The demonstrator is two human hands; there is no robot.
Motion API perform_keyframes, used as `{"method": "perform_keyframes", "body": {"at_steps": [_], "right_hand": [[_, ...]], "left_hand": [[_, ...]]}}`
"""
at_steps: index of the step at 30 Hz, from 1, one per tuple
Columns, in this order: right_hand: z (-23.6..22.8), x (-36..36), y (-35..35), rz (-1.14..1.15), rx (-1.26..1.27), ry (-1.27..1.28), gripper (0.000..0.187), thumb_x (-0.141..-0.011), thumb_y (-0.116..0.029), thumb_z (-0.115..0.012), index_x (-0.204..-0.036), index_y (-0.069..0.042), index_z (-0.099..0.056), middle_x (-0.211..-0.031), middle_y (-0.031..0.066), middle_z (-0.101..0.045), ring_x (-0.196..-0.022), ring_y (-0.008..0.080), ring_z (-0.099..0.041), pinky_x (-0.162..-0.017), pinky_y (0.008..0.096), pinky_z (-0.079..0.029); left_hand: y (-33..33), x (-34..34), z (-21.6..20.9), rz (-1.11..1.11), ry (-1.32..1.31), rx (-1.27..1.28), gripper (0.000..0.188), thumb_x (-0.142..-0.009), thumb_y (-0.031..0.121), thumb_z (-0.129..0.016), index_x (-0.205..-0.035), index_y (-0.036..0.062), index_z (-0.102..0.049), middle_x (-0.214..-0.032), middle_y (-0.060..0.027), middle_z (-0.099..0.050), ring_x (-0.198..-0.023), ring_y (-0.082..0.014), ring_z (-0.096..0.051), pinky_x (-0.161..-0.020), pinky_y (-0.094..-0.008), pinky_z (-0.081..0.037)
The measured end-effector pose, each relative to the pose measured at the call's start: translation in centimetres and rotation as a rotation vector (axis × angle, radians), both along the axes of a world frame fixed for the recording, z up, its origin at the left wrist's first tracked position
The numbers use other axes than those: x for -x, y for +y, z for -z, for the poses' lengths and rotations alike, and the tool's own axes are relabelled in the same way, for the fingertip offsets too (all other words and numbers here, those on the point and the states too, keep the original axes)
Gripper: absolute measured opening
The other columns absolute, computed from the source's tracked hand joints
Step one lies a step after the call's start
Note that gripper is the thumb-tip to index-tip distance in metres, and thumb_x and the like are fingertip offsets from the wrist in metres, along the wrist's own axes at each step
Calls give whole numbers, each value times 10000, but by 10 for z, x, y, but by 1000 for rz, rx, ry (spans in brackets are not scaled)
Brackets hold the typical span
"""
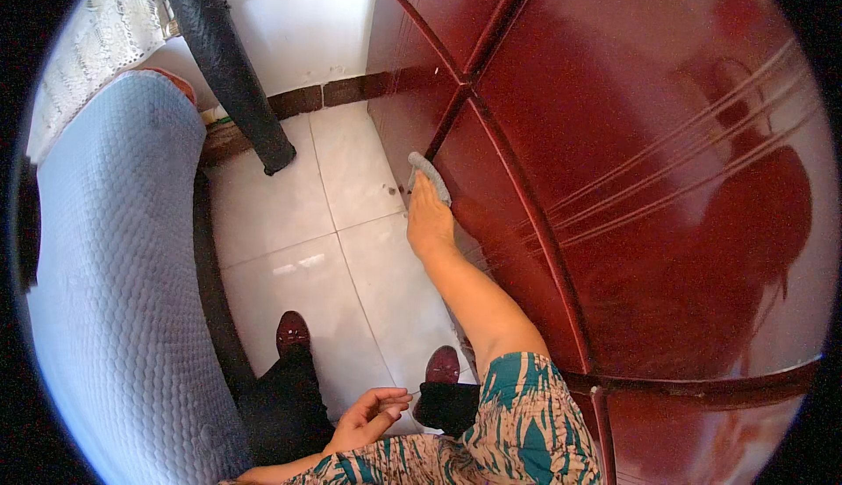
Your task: The person wipes the exterior of a red cabinet with a grey cloth, moving their hand across the panels and edges of the upper and lower sections.
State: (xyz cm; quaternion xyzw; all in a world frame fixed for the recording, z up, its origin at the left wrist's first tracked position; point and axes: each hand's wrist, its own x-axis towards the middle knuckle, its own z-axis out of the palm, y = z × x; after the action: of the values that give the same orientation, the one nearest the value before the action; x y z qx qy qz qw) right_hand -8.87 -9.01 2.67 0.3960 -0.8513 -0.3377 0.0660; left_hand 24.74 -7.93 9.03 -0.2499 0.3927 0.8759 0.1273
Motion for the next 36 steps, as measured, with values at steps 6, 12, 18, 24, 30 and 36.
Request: {"method": "perform_keyframes", "body": {"at_steps": [6,12,18,24,30,36], "right_hand": [[34,-4,2,30,-17,-131,509,-946,-156,-358,-1405,58,-321,-1537,167,-184,-1440,251,-113,-1174,339,-70],[68,-10,16,18,-31,-179,501,-942,-168,-370,-1385,66,-358,-1534,168,-199,-1436,244,-133,-1170,336,-80],[137,-54,99,114,3,-341,537,-953,-242,-382,-1395,61,-346,-1527,162,-230,-1425,248,-169,-1163,344,-84],[73,-114,131,-53,-473,-324,530,-939,-229,-396,-1378,67,-375,-1514,150,-271,-1414,245,-207,-1158,349,-104],[19,-74,120,-61,-98,-67,502,-931,-212,-382,-1366,38,-413,-1492,137,-322,-1396,239,-255,-1155,355,-141],[-136,-78,105,-73,53,198,519,-894,-151,-415,-1384,14,-380,-1508,146,-281,-1407,243,-241,-1154,373,-170]], "left_hand": [[-14,1,-4,-77,-76,66,311,-957,123,-535,-1243,5,-500,-1215,-127,-579,-1126,-187,-545,-967,-310,-427],[-19,2,-4,-87,-154,64,305,-944,27,-507,-1241,-30,-473,-1220,-140,-568,-1154,-171,-526,-1020,-294,-376],[-13,5,-4,-70,-101,30,306,-938,27,-509,-1238,-22,-479,-1202,-133,-580,-1123,-164,-539,-1000,-283,-387],[1,-1,11,-47,-2,58,308,-923,37,-526,-1225,-18,-495,-1173,-120,-590,-1058,-150,-551,-962,-276,-410],[18,9,24,79,165,128,316,-950,119,-523,-1239,-3,-484,-1178,-105,-583,-1085,-161,-542,-963,-297,-415],[27,21,22,57,205,249,286,-926,130,-556,-1181,1,-534,-1083,-73,-621,-1022,-145,-561,-928,-274,-420]]}}
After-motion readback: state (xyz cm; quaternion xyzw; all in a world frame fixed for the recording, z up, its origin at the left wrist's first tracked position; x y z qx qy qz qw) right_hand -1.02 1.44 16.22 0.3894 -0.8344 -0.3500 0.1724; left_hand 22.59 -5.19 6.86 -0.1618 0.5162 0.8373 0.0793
